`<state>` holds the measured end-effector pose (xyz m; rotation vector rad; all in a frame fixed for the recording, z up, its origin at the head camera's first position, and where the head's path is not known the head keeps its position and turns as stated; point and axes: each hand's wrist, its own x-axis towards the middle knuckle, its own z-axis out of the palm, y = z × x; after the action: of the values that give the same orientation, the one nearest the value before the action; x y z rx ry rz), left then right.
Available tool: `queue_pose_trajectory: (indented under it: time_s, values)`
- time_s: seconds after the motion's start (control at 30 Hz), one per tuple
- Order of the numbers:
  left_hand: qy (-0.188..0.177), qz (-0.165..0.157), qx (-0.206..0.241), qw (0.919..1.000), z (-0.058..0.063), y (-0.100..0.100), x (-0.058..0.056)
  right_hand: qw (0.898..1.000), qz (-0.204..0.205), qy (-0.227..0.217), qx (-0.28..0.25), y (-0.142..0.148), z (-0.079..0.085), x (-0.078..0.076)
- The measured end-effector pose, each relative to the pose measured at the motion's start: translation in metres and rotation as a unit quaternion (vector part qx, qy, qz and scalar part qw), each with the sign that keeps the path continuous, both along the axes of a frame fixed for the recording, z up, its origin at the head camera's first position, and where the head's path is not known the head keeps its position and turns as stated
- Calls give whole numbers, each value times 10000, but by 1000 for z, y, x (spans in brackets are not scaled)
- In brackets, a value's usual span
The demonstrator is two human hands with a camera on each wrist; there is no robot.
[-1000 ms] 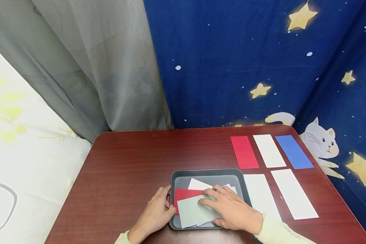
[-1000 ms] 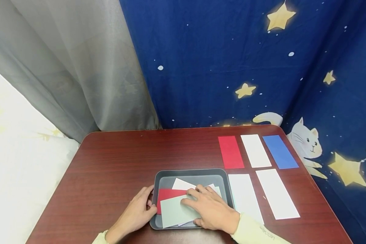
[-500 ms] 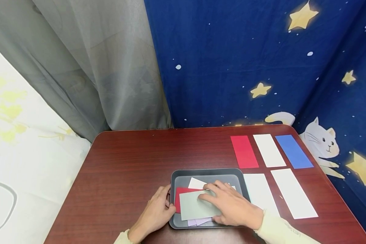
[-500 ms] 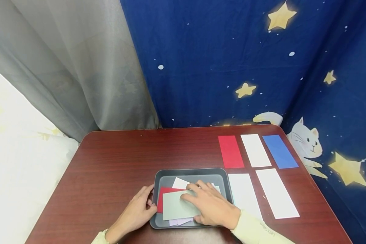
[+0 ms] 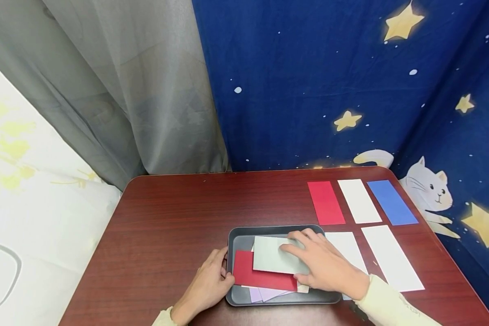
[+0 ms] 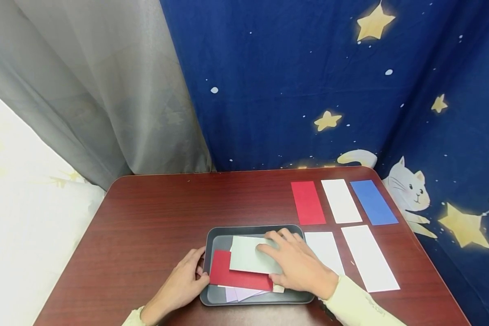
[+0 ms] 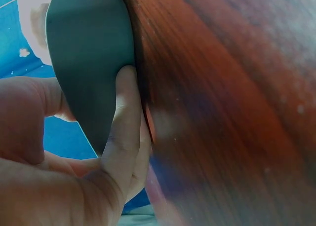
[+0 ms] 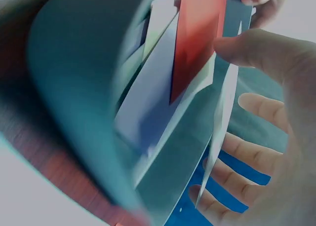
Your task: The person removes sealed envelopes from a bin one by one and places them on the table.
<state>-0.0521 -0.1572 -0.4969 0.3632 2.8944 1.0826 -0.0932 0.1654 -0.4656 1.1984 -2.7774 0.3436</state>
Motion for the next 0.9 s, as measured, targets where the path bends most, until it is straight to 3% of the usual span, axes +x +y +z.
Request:
queue_pose_trajectory:
  time_s: [0.9]
  values:
    - [157, -44, 29, 9999, 0, -1, 1, 9881, -1361, 705, -134, 84, -1, -1]
